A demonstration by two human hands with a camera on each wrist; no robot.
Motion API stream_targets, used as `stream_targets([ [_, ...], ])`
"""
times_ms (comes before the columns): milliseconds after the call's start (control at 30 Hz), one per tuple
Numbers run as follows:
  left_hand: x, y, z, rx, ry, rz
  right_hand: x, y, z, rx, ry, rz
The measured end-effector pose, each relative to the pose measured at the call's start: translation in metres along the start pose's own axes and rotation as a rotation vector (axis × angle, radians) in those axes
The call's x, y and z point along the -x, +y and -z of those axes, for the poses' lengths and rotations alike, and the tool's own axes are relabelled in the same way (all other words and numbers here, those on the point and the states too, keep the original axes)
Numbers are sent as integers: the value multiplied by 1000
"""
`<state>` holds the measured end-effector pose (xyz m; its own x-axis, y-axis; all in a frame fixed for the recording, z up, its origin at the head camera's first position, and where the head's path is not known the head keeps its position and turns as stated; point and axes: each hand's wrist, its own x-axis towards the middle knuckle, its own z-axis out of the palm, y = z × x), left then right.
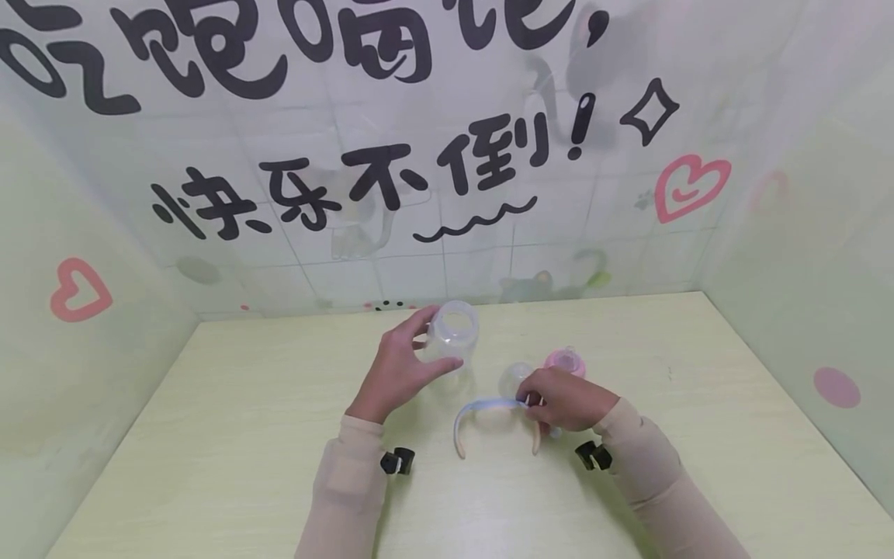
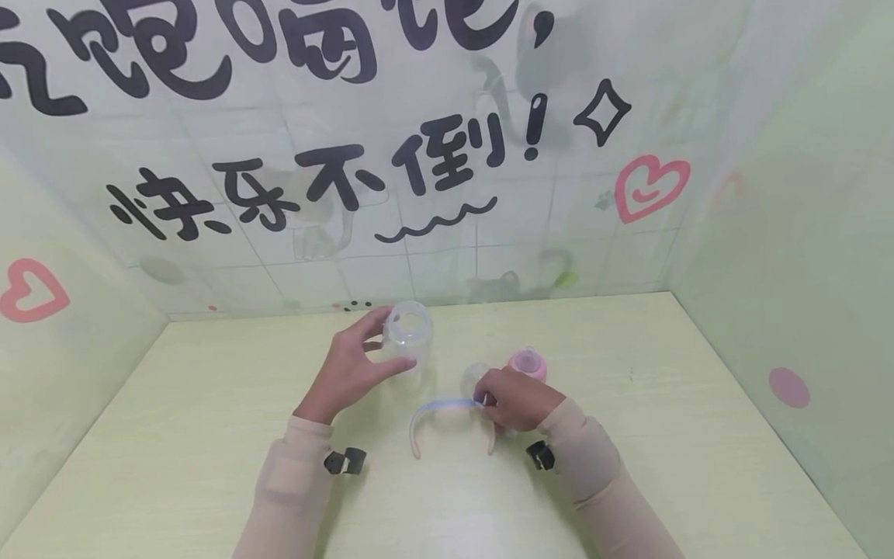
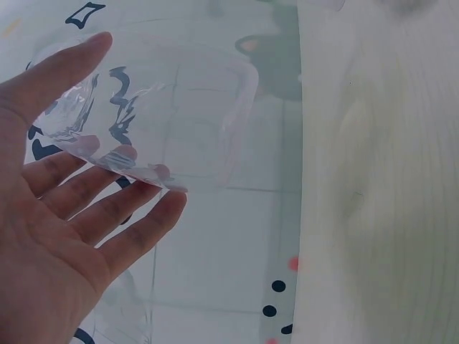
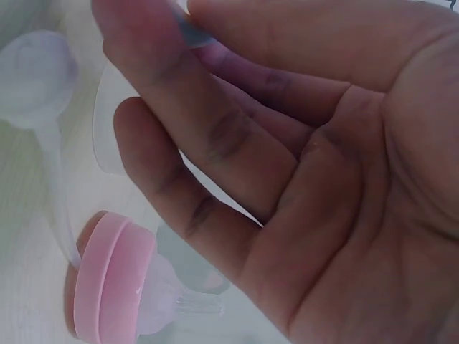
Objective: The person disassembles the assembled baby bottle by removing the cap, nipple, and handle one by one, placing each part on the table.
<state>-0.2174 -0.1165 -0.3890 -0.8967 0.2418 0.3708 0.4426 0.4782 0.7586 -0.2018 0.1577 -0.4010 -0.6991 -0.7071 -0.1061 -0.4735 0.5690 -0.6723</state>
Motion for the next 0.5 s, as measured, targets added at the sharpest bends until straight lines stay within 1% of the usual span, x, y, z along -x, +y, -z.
stream_targets([
  [200, -1, 0, 0, 7, 3, -4, 0, -3, 0, 7, -2, -5],
  [300, -1, -1, 0, 13, 4, -4, 1, -5, 2, 34, 24, -18],
  [400, 0, -1, -1, 35, 1, 1, 4, -10, 4, 99, 85, -29],
  [500, 0, -3, -3, 72, -6, 18, 4, -15, 6, 168, 190, -30],
])
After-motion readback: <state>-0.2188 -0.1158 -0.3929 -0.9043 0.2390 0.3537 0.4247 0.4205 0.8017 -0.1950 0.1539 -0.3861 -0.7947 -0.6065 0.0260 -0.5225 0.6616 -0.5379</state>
